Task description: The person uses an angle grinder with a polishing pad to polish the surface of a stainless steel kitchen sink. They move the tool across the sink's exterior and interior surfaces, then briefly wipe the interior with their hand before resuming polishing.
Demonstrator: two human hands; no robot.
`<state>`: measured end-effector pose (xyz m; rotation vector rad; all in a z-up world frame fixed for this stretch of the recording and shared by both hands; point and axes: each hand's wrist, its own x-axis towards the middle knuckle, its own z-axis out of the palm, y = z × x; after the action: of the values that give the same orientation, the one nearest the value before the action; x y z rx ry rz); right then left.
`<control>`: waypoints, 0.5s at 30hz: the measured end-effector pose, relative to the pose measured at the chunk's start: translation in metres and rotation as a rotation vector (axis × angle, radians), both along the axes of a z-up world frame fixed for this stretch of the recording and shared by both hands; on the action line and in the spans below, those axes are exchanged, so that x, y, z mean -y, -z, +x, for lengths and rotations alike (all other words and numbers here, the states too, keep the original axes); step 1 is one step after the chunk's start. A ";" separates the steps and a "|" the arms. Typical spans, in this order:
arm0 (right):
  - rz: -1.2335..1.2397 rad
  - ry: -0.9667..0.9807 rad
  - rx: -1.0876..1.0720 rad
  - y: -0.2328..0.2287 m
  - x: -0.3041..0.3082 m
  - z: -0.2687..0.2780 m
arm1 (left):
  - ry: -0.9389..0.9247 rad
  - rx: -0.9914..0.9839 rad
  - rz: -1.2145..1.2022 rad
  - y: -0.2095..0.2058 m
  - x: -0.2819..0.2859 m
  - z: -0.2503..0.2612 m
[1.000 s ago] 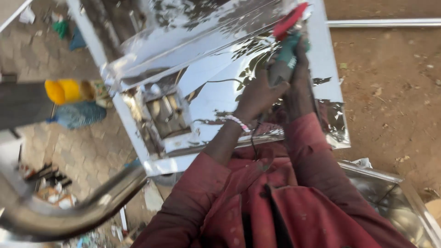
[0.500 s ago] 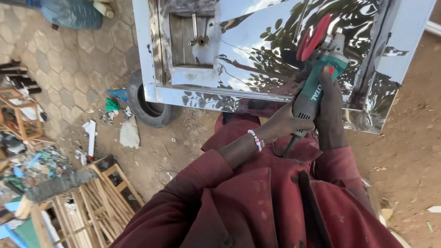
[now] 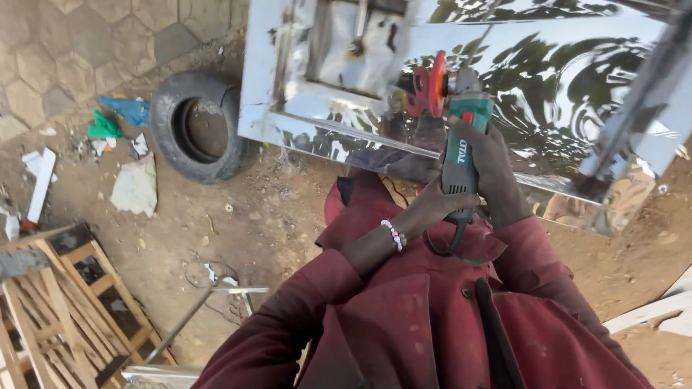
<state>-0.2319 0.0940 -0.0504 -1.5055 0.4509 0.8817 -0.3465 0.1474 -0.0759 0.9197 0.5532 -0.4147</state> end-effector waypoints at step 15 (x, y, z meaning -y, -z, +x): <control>-0.592 -0.639 0.238 0.094 -0.169 -0.024 | -0.017 -0.265 0.124 0.046 -0.129 -0.049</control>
<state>-0.2557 0.2625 -0.1440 -2.3423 0.0336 1.0898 -0.3956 0.2766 -0.1217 0.9844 0.8362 -0.4946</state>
